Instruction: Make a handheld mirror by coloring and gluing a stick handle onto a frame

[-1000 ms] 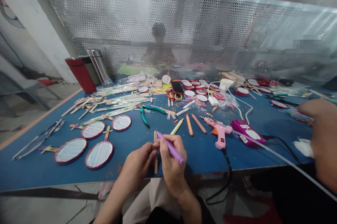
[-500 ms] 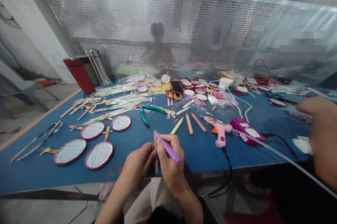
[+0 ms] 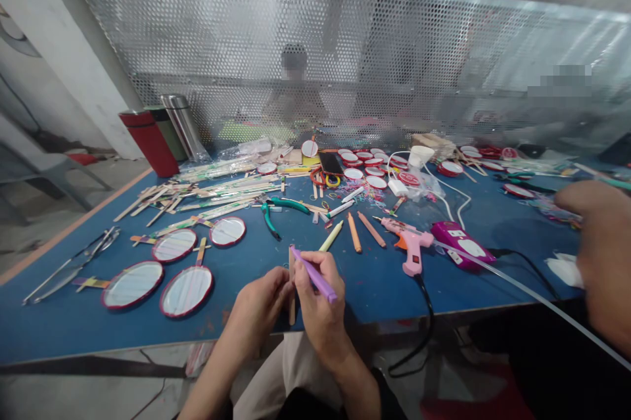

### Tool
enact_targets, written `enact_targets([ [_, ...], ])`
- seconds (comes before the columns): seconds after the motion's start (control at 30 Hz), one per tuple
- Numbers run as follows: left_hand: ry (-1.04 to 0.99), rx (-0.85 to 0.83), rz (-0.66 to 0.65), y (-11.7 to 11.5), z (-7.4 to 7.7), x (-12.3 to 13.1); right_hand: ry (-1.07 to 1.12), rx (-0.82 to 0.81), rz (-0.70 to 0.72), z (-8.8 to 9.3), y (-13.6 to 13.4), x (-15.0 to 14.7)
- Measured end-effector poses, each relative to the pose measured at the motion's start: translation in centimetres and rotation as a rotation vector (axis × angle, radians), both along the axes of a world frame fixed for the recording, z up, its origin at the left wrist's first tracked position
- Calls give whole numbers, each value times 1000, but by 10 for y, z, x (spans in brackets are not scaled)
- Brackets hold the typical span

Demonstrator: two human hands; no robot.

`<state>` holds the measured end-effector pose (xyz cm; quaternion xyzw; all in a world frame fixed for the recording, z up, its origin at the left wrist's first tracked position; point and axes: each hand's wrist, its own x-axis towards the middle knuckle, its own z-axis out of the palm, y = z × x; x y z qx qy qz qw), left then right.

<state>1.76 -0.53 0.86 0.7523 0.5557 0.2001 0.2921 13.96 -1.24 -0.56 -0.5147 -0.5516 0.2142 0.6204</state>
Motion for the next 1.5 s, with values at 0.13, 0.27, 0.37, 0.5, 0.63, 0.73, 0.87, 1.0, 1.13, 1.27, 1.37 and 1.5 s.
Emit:
enact_targets([
  [0.13,13,21,4,0,-2,0,10,-5,-55,1,0,0],
  [0.27,5,27,9,0,-3,-1,40,-15,-47,1,0,0],
  [0.37,-18,29,6,0,-2,-1,42,-9,-24,2,0,0],
  [0.5,-17,30,3,-1,0,0,17,-17,-25,3,0,0],
  [0.63,-24,18,6,-1,-2,-1,51,-17,-36,2,0,0],
  [0.73,-38,26,6,-1,-4,-2,67,-14,-12,2,0,0],
  [0.87,-37,37,12,0,-5,-1,62,-19,-4,3,-1,0],
  [1.0,-33,26,11,-1,-4,-1,68,-7,-41,3,-1,0],
  [1.13,-57,33,8,-2,-4,-2,42,3,-22,3,-2,0],
  [1.27,-61,27,11,-1,-5,-2,12,31,-46,1,-2,0],
  [1.37,-59,26,7,-1,-5,-1,1,32,-65,0,-1,1],
  [1.5,-51,31,8,0,-7,-1,-25,38,-36,0,-1,2],
])
